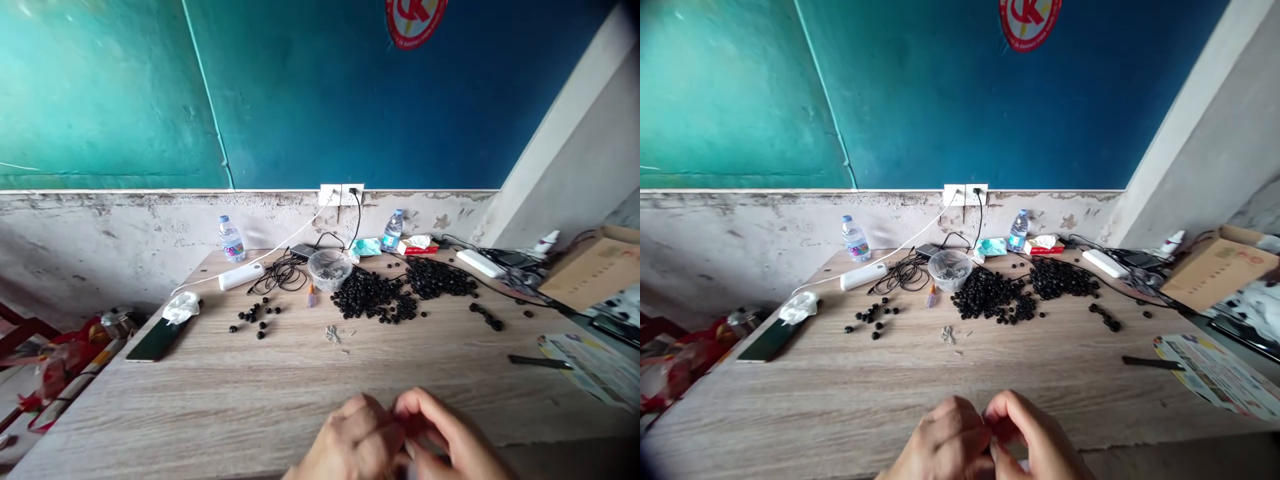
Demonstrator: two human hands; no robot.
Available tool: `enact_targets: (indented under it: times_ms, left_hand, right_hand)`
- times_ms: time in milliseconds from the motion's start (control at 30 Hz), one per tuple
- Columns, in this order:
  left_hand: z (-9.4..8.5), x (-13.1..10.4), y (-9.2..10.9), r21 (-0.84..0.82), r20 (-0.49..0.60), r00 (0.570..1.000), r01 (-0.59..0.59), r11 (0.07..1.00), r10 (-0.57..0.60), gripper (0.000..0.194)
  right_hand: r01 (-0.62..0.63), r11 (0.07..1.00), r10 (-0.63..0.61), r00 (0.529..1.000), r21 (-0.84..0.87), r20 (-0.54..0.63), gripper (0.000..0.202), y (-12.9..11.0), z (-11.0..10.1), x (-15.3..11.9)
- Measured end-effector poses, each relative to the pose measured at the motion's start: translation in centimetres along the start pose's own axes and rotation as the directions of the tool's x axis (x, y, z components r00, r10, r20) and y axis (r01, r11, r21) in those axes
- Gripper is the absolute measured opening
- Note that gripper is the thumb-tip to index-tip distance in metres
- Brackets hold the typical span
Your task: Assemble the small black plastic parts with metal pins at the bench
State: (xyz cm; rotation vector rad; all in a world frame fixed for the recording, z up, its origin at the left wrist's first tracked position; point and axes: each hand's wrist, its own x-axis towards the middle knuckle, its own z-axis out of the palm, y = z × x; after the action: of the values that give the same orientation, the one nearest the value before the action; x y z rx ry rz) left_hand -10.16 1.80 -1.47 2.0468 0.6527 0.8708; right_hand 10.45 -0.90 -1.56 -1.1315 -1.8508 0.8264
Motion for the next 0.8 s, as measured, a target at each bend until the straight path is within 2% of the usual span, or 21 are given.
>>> enact_targets:
  times_ms: [33,100,167,233,367,467,533,600,700,800]
  left_hand:
    - [0.1,0.0,-0.1,-0.079,-0.088,0.996,0.015,0.997,-0.022,0.024]
    - [0.4,0.1,-0.4,-0.323,-0.274,0.951,0.048,0.945,-0.142,0.017]
    - [0.8,0.4,-0.6,-0.575,-0.339,0.896,0.044,0.817,-0.287,0.01]
    - [1.3,0.7,-0.8,-0.738,-0.302,0.884,0.02,0.675,-0.356,0.009]
    - [2.3,1.2,-0.5,-0.918,-0.216,0.87,-0.027,0.395,-0.444,0.014]
    - [2.9,1.5,0.0,-0.993,-0.059,0.852,0.003,0.119,-0.52,0.015]
    - [3.1,1.7,0.3,-1.0,0.024,0.844,0.03,0.002,-0.536,0.017]
    - [3.2,1.8,0.6,-0.999,0.053,0.834,0.04,-0.035,-0.55,0.019]
    - [3.2,1.8,0.8,-0.999,0.036,0.828,0.033,-0.016,-0.559,0.023]
    - [3.3,1.8,0.9,-0.998,0.046,0.841,0.057,0.004,-0.54,0.025]
  right_hand:
    - [0.034,0.998,-0.036,0.998,-0.048,-0.045,0.027,-0.6,-0.2,0.4]
    - [0.134,0.977,-0.154,0.981,-0.164,-0.117,0.019,-1.7,-0.6,1.2]
    - [0.222,0.935,-0.269,0.952,-0.276,-0.144,0.02,-2.3,-0.8,1.7]
    - [0.276,0.889,-0.346,0.927,-0.365,-0.143,0.026,-2.4,-0.6,1.8]
    - [0.299,0.8,-0.421,0.897,-0.52,-0.131,0.032,-1.9,0.4,1.6]
    - [0.296,0.74,-0.467,0.873,-0.604,-0.144,0.031,-1.7,0.8,1.9]
    - [0.298,0.712,-0.492,0.858,-0.635,-0.149,0.027,-1.9,0.9,2.2]
    - [0.309,0.694,-0.512,0.846,-0.65,-0.144,0.023,-2.1,0.7,2.4]
    - [0.321,0.687,-0.531,0.835,-0.652,-0.148,0.018,-2.4,0.5,2.4]
    - [0.337,0.684,-0.547,0.824,-0.648,-0.149,0.012,-2.5,0.4,2.3]
